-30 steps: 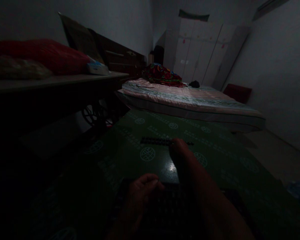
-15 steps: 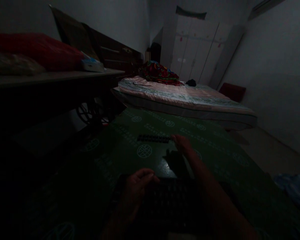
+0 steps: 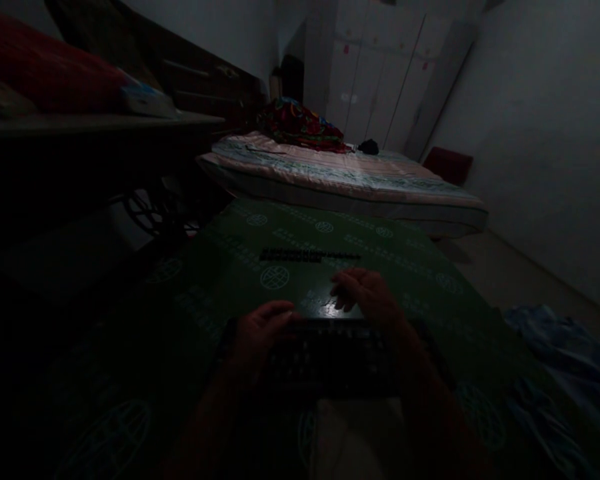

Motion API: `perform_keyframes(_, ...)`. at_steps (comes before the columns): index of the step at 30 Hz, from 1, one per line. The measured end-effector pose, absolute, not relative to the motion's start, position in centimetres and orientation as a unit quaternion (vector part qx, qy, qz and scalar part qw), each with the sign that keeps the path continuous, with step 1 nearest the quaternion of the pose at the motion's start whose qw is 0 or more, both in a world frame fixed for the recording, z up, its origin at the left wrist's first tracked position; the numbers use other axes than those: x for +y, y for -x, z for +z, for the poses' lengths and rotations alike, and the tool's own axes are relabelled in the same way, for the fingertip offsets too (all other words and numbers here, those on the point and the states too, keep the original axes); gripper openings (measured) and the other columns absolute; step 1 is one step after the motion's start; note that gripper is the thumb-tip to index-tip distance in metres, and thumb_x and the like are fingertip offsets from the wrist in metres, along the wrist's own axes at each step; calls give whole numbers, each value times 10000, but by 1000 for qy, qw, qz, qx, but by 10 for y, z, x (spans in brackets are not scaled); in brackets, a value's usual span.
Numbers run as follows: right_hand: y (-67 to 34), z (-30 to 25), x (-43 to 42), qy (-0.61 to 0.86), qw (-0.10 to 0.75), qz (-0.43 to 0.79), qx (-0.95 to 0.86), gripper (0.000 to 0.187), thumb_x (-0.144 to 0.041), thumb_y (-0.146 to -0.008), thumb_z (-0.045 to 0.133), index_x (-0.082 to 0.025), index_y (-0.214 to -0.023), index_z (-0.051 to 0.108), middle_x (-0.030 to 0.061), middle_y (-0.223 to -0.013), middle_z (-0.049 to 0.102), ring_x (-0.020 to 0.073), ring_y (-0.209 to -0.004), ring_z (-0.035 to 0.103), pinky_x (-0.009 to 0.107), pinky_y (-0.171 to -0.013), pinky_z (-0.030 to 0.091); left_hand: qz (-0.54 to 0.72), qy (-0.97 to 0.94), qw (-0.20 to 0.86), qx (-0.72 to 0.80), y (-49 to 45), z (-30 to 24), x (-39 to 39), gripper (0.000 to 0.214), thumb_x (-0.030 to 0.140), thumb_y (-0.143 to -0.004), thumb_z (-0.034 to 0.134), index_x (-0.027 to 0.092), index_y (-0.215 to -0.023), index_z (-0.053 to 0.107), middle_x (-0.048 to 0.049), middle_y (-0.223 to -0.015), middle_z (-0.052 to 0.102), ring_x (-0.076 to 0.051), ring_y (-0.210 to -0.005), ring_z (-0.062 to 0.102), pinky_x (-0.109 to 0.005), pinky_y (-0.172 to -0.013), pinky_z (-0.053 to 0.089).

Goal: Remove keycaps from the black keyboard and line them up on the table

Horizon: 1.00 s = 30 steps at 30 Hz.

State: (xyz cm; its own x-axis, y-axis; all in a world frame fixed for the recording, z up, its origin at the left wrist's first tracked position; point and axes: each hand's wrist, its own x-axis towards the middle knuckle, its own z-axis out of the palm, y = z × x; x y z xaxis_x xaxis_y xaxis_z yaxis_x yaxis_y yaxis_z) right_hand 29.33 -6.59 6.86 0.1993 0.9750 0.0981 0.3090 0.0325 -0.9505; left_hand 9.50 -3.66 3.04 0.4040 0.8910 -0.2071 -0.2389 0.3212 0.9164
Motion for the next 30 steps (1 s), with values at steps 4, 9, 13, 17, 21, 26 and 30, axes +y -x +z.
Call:
perform_keyframes(4, -274, 75, -80, 499, 459, 454, -578, 248, -356, -728, 594, -126, -821, 607, 35, -681, 648, 119, -578, 596, 223, -536, 466, 340, -486, 715, 371, -96, 31, -41, 367, 291, -619, 686, 143, -947, 609, -61, -862, 677, -190, -736, 636, -238, -568, 474)
perform_keyframes(9, -261, 70, -83, 482, 480, 474, -559, 162, -273, -718, 614, -141, -810, 592, 6, -610, 634, 113, -546, 590, 226, -528, 465, 298, -535, 701, 366, -96, 32, -43, 201, 268, -630, 667, 137, -783, 668, -8, -678, 671, -129, -599, 600, -220, -577, 457)
perform_keyframes(13, -258, 62, -82, 491, 538, 448, -518, 166, -282, -697, 633, -148, -775, 573, -6, -567, 623, 108, -475, 578, 217, -464, 457, 311, -559, 679, 361, -97, 33, -44, 172, 233, -637, 647, 143, -781, 675, -12, -711, 681, -141, -642, 612, -228, -605, 469)
perform_keyframes(17, -265, 55, -84, 503, 554, 424, -510, 187, -333, -739, 582, -153, -779, 553, -3, -592, 616, 115, -459, 584, 223, -445, 454, 323, -609, 620, 375, -101, 30, -45, 159, 259, -650, 628, 152, -755, 680, -11, -717, 686, -153, -675, 620, -233, -627, 476)
perform_keyframes(21, -276, 51, -85, 570, 499, 352, -550, 172, -327, -756, 554, -156, -769, 548, -8, -580, 600, 109, -477, 579, 214, -474, 441, 363, -651, 504, 436, -103, 21, -40, 157, 282, -663, 599, 156, -729, 667, -6, -694, 678, -159, -675, 624, -243, -636, 482)
perform_keyframes(26, -280, 48, -83, 595, 390, 301, -635, 101, -267, -769, 522, -171, -760, 552, -26, -526, 555, 100, -479, 532, 207, -486, 400, 380, -660, 459, 458, -103, 11, -34, 216, 324, -676, 576, 152, -783, 650, -23, -737, 682, -169, -668, 633, -261, -620, 493)
perform_keyframes(30, -278, 47, -82, 591, 362, 301, -655, 100, -244, -778, 499, -164, -756, 554, -27, -554, 547, 91, -492, 514, 198, -495, 392, 366, -688, 426, 458, -103, 10, -36, 197, 313, -691, 561, 161, -777, 651, -12, -744, 678, -157, -675, 627, -246, -630, 485)
